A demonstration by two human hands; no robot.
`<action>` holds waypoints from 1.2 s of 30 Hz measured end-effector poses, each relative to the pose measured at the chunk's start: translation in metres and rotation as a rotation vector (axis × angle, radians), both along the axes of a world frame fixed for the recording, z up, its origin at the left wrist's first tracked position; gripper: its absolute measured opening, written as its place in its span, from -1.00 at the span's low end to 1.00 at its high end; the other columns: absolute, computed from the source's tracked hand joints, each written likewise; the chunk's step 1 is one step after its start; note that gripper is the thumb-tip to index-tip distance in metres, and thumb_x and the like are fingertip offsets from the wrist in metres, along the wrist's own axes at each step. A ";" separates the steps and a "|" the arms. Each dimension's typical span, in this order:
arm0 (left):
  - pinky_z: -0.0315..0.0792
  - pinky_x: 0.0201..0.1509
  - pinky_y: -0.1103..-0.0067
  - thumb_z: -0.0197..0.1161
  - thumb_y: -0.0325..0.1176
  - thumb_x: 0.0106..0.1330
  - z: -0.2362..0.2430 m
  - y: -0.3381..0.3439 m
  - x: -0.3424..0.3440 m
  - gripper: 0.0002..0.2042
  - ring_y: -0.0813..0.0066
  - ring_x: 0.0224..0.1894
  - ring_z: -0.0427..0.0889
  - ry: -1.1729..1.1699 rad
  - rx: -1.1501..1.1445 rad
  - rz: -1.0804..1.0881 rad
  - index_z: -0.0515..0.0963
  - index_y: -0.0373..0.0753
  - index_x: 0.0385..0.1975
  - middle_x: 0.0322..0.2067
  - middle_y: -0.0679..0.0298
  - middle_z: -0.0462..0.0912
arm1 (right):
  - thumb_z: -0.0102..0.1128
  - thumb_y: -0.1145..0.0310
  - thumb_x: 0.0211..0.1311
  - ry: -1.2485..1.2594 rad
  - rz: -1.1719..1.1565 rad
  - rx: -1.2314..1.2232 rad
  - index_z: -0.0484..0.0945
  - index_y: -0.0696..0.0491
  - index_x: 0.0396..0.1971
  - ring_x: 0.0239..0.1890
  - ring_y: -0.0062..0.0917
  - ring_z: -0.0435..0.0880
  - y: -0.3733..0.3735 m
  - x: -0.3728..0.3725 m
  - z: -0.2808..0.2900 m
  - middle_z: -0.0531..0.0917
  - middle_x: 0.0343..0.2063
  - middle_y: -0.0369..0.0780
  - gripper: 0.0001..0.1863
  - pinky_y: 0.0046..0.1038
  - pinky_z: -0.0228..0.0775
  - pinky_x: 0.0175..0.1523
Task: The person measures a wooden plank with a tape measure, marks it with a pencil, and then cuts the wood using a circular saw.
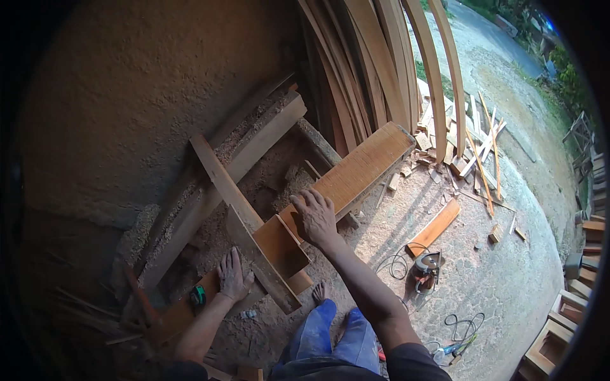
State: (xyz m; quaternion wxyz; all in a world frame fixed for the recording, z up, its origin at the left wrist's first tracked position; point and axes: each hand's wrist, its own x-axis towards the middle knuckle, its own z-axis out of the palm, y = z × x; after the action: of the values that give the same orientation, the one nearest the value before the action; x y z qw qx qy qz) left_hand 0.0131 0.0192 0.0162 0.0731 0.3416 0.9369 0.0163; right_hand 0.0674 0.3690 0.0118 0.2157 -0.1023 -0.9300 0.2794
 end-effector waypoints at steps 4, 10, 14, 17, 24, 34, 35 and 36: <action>-0.03 0.49 -0.10 0.12 0.18 0.26 -0.001 0.008 -0.002 -0.01 -0.23 0.44 0.18 0.056 0.040 -0.024 -0.03 -0.46 0.51 0.40 -0.27 0.21 | 0.15 0.10 0.35 -0.303 0.008 0.184 0.53 -0.24 0.18 0.51 -0.24 0.17 0.013 -0.045 -0.047 0.41 0.33 -0.20 -0.59 0.35 -0.05 0.38; 0.01 0.46 -0.11 0.06 0.24 0.29 -0.002 -0.003 0.000 -0.01 -0.25 0.43 0.19 0.062 0.037 -0.024 -0.01 -0.46 0.50 0.39 -0.26 0.23 | 0.10 0.09 0.37 -0.343 -0.033 0.237 0.55 -0.29 0.14 0.58 -0.26 0.05 -0.006 -0.027 -0.066 0.33 0.40 -0.26 -0.63 0.40 -0.21 0.46; 0.02 0.45 -0.10 0.03 0.28 0.29 -0.007 -0.006 0.000 0.00 -0.25 0.43 0.18 0.042 0.072 -0.026 0.00 -0.46 0.50 0.39 -0.26 0.22 | 0.14 0.05 0.34 -0.372 -0.133 0.256 0.52 -0.28 0.19 0.60 -0.24 -0.02 -0.008 0.001 -0.068 0.24 0.45 -0.27 -0.57 0.38 -0.21 0.48; 0.02 0.45 -0.09 0.03 0.29 0.28 -0.005 -0.004 0.000 0.01 -0.26 0.43 0.18 0.043 0.074 -0.037 -0.01 -0.47 0.50 0.39 -0.27 0.21 | 0.30 -0.07 0.23 -0.326 -0.381 0.166 0.33 -0.21 0.40 0.59 -0.15 -0.03 -0.019 0.024 -0.062 0.14 0.49 -0.18 -0.25 0.26 -0.13 0.51; 0.01 0.47 -0.08 0.07 0.24 0.24 -0.003 -0.006 -0.003 0.03 -0.24 0.43 0.18 0.026 0.016 -0.014 -0.03 -0.49 0.50 0.40 -0.25 0.21 | 0.37 -0.22 0.20 -0.016 -1.041 -1.165 0.12 0.18 0.45 0.30 -0.01 0.44 -0.062 0.023 -0.056 0.42 0.31 0.07 0.05 -0.14 0.25 0.41; 0.05 0.49 -0.01 0.06 0.21 0.26 -0.001 -0.002 0.001 0.01 -0.22 0.47 0.15 0.013 -0.110 0.006 -0.08 -0.48 0.52 0.44 -0.26 0.16 | 0.10 -0.13 0.51 0.583 -0.898 -1.394 0.53 0.25 0.11 -0.06 -0.41 0.65 -0.026 0.134 -0.079 0.71 -0.09 -0.08 -0.35 -0.36 0.48 0.08; 0.06 0.48 -0.02 0.06 0.21 0.27 -0.004 -0.001 0.001 0.02 -0.22 0.47 0.14 0.017 -0.117 0.002 -0.09 -0.48 0.52 0.44 -0.26 0.16 | 0.10 -0.11 0.52 0.512 -0.969 -1.310 0.53 0.25 0.12 -0.05 -0.40 0.65 -0.023 0.157 -0.088 0.71 -0.08 -0.07 -0.36 -0.36 0.48 0.07; 0.06 0.48 -0.02 0.06 0.21 0.27 -0.004 0.003 0.002 0.02 -0.22 0.47 0.14 0.005 -0.119 0.000 -0.10 -0.48 0.52 0.44 -0.27 0.16 | 0.10 -0.10 0.52 0.436 -1.030 -1.228 0.52 0.26 0.13 -0.05 -0.39 0.66 -0.020 0.179 -0.096 0.71 -0.07 -0.07 -0.37 -0.36 0.49 0.07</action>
State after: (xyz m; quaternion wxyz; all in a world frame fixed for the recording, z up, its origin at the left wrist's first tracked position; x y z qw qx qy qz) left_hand 0.0148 0.0217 0.0126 0.0911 0.3369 0.9362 -0.0403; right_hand 0.2462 0.3486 -0.0845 0.3980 -0.5584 -0.3862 0.6170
